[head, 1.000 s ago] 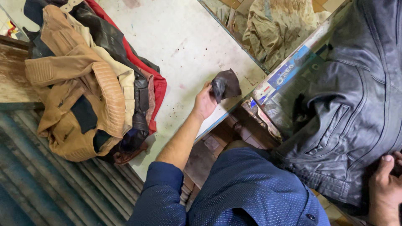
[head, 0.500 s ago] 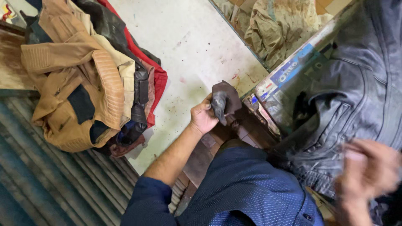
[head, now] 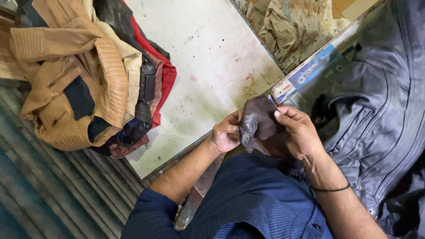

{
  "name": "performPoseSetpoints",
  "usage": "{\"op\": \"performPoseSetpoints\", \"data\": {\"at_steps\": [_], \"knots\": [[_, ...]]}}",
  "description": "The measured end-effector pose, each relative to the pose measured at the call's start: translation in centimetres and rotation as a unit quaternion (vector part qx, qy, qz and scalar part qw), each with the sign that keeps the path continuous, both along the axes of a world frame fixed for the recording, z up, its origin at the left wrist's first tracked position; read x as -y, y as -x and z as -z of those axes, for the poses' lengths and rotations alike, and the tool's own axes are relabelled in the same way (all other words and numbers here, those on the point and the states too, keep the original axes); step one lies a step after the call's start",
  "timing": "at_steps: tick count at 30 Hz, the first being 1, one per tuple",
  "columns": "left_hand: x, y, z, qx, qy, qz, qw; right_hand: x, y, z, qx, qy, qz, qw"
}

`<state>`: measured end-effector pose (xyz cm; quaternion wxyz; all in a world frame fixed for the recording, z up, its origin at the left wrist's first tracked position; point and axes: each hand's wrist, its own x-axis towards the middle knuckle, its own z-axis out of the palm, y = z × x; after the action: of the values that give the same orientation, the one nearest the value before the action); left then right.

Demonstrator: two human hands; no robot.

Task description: The person rubs a black leather jacket with a small dark block, repeatedly dipping the block into a small container of liquid. The person works along the jacket's seams and edges, then briefly sets the jacket aside and handles a small cup and a piece of cloth.

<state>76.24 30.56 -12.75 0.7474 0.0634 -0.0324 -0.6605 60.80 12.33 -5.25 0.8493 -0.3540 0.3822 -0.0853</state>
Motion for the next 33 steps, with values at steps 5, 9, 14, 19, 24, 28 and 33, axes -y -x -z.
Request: {"op": "performPoseSetpoints", "data": {"at_steps": [5,9,14,19,24,28,33], "knots": [[0.5,0.4,-0.7,-0.057,-0.046,0.027,0.997,-0.4,-0.2,-0.2,0.018,0.030,0.021,0.999],[1.5,0.5,-2.4,-0.070,-0.050,0.039,0.996,-0.7,-0.1,-0.4,0.029,0.061,0.025,0.997],[1.9,0.9,-2.1,-0.064,-0.046,0.056,0.995,-0.8,-0.1,-0.3,0.017,0.085,0.045,0.995],[2.3,1.1,-0.6,-0.090,-0.066,0.068,0.991,-0.9,-0.3,0.2,0.013,0.088,0.062,0.994],[2.7,1.2,-0.9,-0.039,-0.119,0.091,0.988,-1.5,-0.3,1.1,-0.028,0.183,0.035,0.982],[2.8,1.4,-0.8,-0.031,-0.140,0.103,0.984,-2.0,-0.2,1.8,-0.043,0.264,0.011,0.963],[2.2,1.9,1.6,-0.040,-0.095,0.092,0.990,-2.2,-0.2,2.1,-0.051,0.303,-0.005,0.952]]}}
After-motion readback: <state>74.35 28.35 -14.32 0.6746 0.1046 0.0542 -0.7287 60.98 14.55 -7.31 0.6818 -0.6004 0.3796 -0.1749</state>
